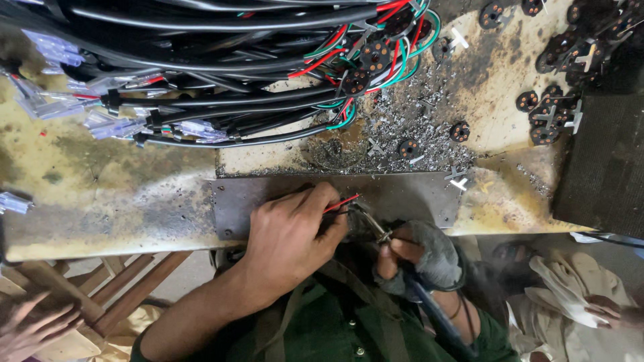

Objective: The person solders wire ends to small terminal connectors at a workbench. They hold a soldering iron in their gloved right hand and a red wire in the left hand, touching the iron to the wire end and connector, then set the finished wire aside and pick up the next one, repeating the process. Near the end they hold a phone in their left hand while continuing to solder.

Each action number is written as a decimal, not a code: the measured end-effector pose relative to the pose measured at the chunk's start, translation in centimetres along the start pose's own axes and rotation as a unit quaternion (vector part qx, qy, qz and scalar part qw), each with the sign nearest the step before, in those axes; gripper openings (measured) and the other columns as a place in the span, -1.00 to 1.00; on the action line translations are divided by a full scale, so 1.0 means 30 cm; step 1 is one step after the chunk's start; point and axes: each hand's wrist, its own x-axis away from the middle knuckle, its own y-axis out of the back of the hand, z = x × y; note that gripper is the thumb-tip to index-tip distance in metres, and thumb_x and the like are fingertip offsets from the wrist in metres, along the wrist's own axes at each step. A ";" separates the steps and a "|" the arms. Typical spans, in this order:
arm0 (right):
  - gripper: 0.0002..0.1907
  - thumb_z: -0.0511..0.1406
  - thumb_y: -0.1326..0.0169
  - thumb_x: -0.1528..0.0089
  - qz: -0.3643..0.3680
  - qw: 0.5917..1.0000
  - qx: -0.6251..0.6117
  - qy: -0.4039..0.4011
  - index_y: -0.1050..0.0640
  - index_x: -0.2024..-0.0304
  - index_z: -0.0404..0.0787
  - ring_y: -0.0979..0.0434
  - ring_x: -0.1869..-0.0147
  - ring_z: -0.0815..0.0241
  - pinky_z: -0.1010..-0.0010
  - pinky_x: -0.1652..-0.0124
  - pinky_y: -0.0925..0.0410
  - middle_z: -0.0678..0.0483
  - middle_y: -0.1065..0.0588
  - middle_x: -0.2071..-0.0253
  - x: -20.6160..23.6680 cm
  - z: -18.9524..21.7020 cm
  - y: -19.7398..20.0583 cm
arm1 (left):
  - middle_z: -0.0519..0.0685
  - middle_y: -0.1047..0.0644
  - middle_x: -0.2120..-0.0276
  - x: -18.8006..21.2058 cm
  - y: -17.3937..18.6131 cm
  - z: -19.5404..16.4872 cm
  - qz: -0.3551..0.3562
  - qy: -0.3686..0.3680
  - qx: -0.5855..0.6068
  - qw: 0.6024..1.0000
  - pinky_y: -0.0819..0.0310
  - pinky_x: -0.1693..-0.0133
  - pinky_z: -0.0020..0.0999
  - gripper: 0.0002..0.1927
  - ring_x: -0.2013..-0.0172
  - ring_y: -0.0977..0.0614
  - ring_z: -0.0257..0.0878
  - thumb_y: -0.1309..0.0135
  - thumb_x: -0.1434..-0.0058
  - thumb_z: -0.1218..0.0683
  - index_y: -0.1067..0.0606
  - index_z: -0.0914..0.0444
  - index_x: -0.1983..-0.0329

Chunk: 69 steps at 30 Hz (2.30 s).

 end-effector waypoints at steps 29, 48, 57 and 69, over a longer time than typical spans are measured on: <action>-0.82 -0.25 -0.13 -0.25 0.134 0.967 -0.136 -0.171 -0.50 0.41 -0.18 -0.50 0.51 0.07 0.28 0.44 -0.33 0.10 -0.48 0.54 0.033 -0.028 0.023 | -0.02 -0.58 0.51 0.005 -0.024 0.008 -0.002 0.021 -0.011 1.000 -0.49 0.44 -0.11 -0.80 0.48 -0.64 -0.03 -0.25 -0.11 0.07 -0.47 0.20 0.32; -0.88 -0.45 -0.18 -0.29 0.041 0.916 -0.176 -0.357 -0.52 0.24 -0.13 -0.52 0.30 0.21 0.47 0.23 -0.39 0.05 -0.53 0.33 0.108 -0.050 0.049 | -0.05 -0.57 0.46 0.004 -0.056 0.003 -0.044 0.008 -0.025 0.999 -0.51 0.42 -0.16 -0.79 0.44 -0.65 -0.08 -0.26 -0.12 0.06 -0.45 0.19 0.34; -0.75 -0.35 -0.31 -0.14 0.095 0.990 0.062 -0.085 -0.63 0.12 -0.09 -0.54 0.23 0.14 0.37 0.24 -0.38 0.05 -0.54 0.17 -0.017 0.075 -0.006 | -0.04 -0.57 0.45 0.009 -0.049 0.016 -0.048 0.001 -0.018 0.999 -0.52 0.41 -0.16 -0.79 0.43 -0.65 -0.08 -0.25 -0.11 0.07 -0.45 0.20 0.31; -0.68 -0.07 -0.40 -0.08 0.142 0.958 0.157 -0.193 -0.65 0.23 -0.04 -0.45 0.44 0.18 0.36 0.41 -0.34 0.14 -0.50 0.34 -0.018 0.103 -0.013 | -0.03 -0.58 0.45 0.010 -0.051 0.006 -0.052 0.012 -0.009 0.999 -0.50 0.43 -0.18 -0.80 0.44 -0.65 -0.07 -0.25 -0.10 0.07 -0.48 0.20 0.31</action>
